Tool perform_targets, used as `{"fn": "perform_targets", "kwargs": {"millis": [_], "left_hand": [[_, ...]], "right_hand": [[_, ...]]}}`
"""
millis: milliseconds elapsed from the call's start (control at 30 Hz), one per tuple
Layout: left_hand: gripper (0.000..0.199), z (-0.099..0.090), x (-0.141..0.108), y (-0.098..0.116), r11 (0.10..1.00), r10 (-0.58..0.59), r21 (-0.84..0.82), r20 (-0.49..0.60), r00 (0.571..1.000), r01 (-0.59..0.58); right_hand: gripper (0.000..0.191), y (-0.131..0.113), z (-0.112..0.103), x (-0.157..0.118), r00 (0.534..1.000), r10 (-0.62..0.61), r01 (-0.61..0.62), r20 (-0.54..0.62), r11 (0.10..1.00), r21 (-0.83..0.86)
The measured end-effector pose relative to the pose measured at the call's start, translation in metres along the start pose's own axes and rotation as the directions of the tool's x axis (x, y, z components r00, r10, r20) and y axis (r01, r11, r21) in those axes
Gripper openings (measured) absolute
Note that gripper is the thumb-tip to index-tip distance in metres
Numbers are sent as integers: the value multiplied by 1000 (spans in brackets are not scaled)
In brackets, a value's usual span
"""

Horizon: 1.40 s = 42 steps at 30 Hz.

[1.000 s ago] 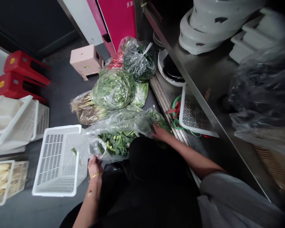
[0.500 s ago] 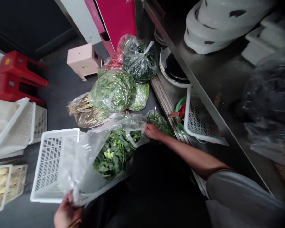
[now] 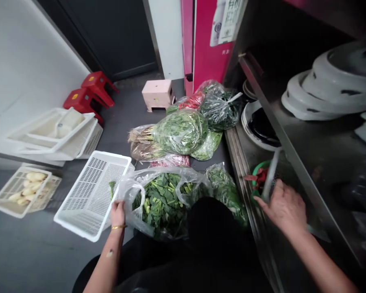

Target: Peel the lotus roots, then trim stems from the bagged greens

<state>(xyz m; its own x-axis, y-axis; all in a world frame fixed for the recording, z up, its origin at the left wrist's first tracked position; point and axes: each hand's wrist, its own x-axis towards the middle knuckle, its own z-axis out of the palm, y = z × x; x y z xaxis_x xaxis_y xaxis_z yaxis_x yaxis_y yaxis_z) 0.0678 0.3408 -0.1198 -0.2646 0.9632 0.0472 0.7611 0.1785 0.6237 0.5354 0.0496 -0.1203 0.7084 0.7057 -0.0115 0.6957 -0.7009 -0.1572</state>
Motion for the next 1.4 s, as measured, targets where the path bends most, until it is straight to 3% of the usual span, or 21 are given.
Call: {"fn": "perform_targets", "kwargs": {"millis": [67, 100, 167, 233, 267, 367, 467, 533, 600, 667, 767, 833, 933, 1000, 1067, 1133, 1167, 1233, 1300, 1333, 1400], "left_hand": [[52, -1, -3, 24, 979, 204, 0, 19, 979, -204], [59, 4, -5, 43, 933, 359, 6, 54, 932, -360], [64, 28, -10, 95, 760, 632, -3, 237, 738, -650], [72, 68, -11, 155, 584, 732, 2, 431, 528, -812], [81, 93, -9, 186, 532, 725, 30, 499, 474, -846], [110, 174, 7, 266, 390, 691, 107, 622, 367, -915], [117, 243, 31, 308, 370, 609, 167, 699, 375, -914], [100, 274, 43, 305, 378, 548, 196, 740, 389, -905], [65, 288, 45, 276, 326, 551, 169, 766, 333, -930], [41, 284, 37, 227, 230, 563, 57, 806, 181, -972], [26, 257, 17, 151, 158, 450, -210, 885, -119, -965], [25, 243, 8, 124, 202, 422, -295, 887, -189, -934], [25, 251, 10, 140, 332, 381, -169, 924, -32, -928], [27, 268, 22, 177, 392, 372, -75, 925, 83, -917], [31, 278, 40, 219, 418, 391, -52, 912, 128, -907], [31, 276, 59, 255, 421, 512, -127, 851, 120, -898], [35, 272, 67, 269, 422, 610, -158, 778, 151, -893], [48, 269, 78, 288, 451, 766, -151, 571, 295, -879], [56, 281, 76, 291, 508, 783, -66, 452, 428, -859], [58, 293, 70, 287, 517, 762, -22, 468, 449, -856], [60, 322, 51, 268, 469, 706, 26, 589, 393, -883]], "right_hand": [[37, 18, 4, -5, 955, 132, -106, 265, 988, -112], [29, 18, 6, -7, 921, 143, -101, 361, 986, -131], [31, 6, 5, -14, 916, 76, -33, 394, 993, -115], [37, -17, -6, -26, 960, -55, 70, 274, 996, -47], [40, -30, -15, -32, 971, -133, 133, 200, 991, 11], [37, -65, -42, -39, 902, -431, 415, 23, 882, 222], [31, -90, -55, -4, 792, -598, 608, -121, 756, 244], [31, -103, -57, 44, 756, -622, 651, -205, 745, 144], [33, -116, -59, 103, 740, -621, 647, -259, 762, 23], [34, -131, -63, 160, 741, -618, 624, -263, 779, -70], [28, -162, -67, 219, 739, -651, 639, -175, 759, -126], [21, -184, -59, 240, 715, -694, 681, -79, 718, -143], [23, -210, -24, 258, 684, -715, 729, 142, 667, -153], [26, -214, 4, 270, 704, -650, 704, 286, 691, -163], [28, -205, 18, 282, 755, -564, 642, 335, 740, -200], [28, -189, 11, 290, 798, -526, 594, 294, 768, -238], [27, -181, 1, 290, 801, -540, 595, 257, 766, -244], [25, -172, -23, 286, 784, -593, 621, 184, 747, -237], [25, -172, -39, 281, 752, -644, 658, 136, 724, -208], [26, -176, -41, 280, 737, -663, 675, 132, 713, -190], [28, -187, -31, 283, 711, -674, 702, 202, 697, -146]]}}
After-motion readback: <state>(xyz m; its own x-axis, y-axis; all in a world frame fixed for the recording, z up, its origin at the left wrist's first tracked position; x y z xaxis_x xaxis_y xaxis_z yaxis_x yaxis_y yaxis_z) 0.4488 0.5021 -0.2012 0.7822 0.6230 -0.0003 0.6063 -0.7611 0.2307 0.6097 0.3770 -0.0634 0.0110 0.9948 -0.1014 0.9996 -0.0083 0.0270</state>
